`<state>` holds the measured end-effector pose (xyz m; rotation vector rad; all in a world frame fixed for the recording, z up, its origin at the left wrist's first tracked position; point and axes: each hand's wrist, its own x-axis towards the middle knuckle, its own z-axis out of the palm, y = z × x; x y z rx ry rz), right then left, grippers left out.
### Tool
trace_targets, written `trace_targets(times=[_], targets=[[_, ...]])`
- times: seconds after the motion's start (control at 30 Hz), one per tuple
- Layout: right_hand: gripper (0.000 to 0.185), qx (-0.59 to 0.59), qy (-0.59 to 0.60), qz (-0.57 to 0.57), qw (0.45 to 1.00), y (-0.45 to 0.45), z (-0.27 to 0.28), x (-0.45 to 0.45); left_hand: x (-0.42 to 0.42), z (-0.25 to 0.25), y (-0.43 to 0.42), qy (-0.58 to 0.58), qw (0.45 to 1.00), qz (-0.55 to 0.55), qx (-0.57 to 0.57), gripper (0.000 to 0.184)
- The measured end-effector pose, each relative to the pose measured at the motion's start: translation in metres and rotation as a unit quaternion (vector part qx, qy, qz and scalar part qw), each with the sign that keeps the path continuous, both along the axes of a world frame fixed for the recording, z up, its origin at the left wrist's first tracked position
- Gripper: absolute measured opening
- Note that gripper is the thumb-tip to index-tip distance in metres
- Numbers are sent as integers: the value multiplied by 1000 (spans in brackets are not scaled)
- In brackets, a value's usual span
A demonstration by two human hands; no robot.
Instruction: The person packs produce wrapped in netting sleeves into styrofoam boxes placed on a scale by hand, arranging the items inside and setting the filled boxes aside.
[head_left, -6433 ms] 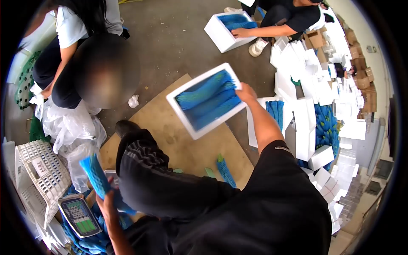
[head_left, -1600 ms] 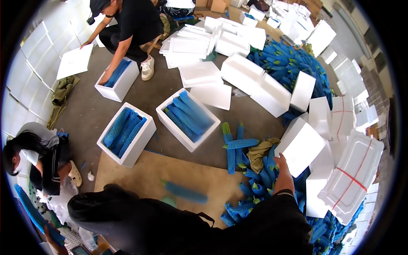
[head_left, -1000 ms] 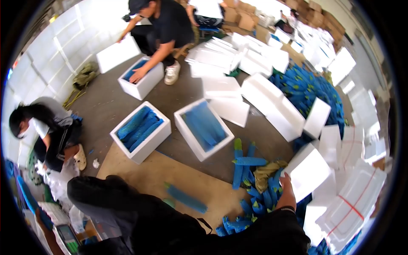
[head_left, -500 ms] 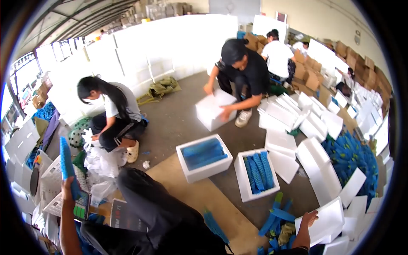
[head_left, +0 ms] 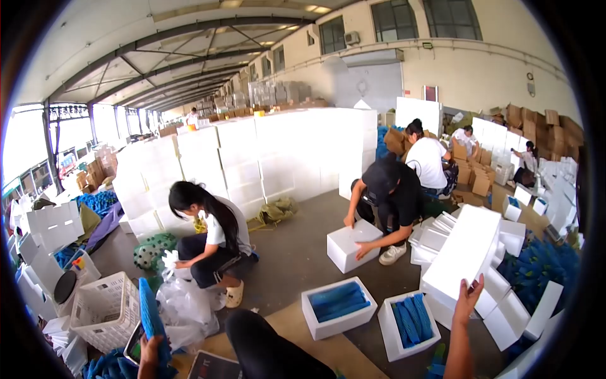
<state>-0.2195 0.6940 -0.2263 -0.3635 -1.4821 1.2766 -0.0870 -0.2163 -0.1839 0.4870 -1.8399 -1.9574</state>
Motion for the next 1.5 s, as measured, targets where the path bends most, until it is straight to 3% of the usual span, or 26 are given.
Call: trace_targets(times=[0.07,0.1,0.13,0.2,0.23,0.27,0.3,0.37,0.47,0.53,0.6,0.7,0.8,0.83,0.9,1.03,1.1,1.17,1.23,1.3,1.37,1.43,1.47,1.5], targets=[[70,-14,35,106,994,-69,30,-37,10,-3,0,-3,999,-4,-31,41],[74,-58,12,175,983,-107,49,-53,25,28,23,-38,999,-28,12,49],[75,-90,-5,278,956,-141,70,-68,30,9,7,-44,999,-19,-9,51],[59,-2,-84,343,935,-206,100,-97,48,-13,-12,-46,998,-4,-30,52],[55,60,-39,383,921,-239,110,-113,61,-11,-10,-43,999,-1,-32,54],[57,71,-45,432,898,-270,125,-121,70,14,12,-59,998,16,2,56],[63,58,-90,452,885,-299,132,-132,79,8,12,-60,997,43,14,54],[72,113,-63,530,838,-349,144,-151,95,-20,-6,-1,1000,20,-22,55],[80,157,-83,594,785,-411,146,-187,95,46,54,50,997,66,9,71],[61,229,-47,598,766,-462,152,-202,114,56,63,-16,991,127,35,64],[41,288,-50,663,689,-507,171,-199,124,62,59,-6,984,175,10,50],[45,346,-79,746,563,-566,173,-186,137,78,46,18,973,229,6,51],[50,580,-92,652,480,-608,161,-167,137,89,42,27,960,276,-31,51],[48,637,-162,626,420,-623,177,-142,137,86,34,30,962,271,-37,52],[44,686,4,633,359,-645,137,-140,137,74,17,33,965,256,-44,53],[35,755,-21,625,197,-692,54,-102,120,46,1,23,971,238,-29,38],[25,794,-72,596,102,-717,2,-75,110,23,-4,-2,971,235,-45,39],[23,814,-62,575,60,-729,-55,-47,105,-13,-6,-19,973,222,-69,40],[22,799,-35,596,65,-727,-119,-29,99,-43,11,-38,967,210,-139,44],[19,782,-5,613,113,-716,-162,-16,105,-63,27,-187,960,138,-157,48],[31,778,-17,622,87,-719,-171,-11,98,-49,42,-360,917,42,-169,52],[44,754,-35,653,70,-728,-163,-14,100,-64,50,-369,916,-19,-155,53],[67,750,-93,655,14,-740,-158,-18,103,-76,52,-353,921,-32,-158,53],[72,721,-172,671,-27,-754,-135,-17,104,-74,52,-356,921,-38,-151,53]])
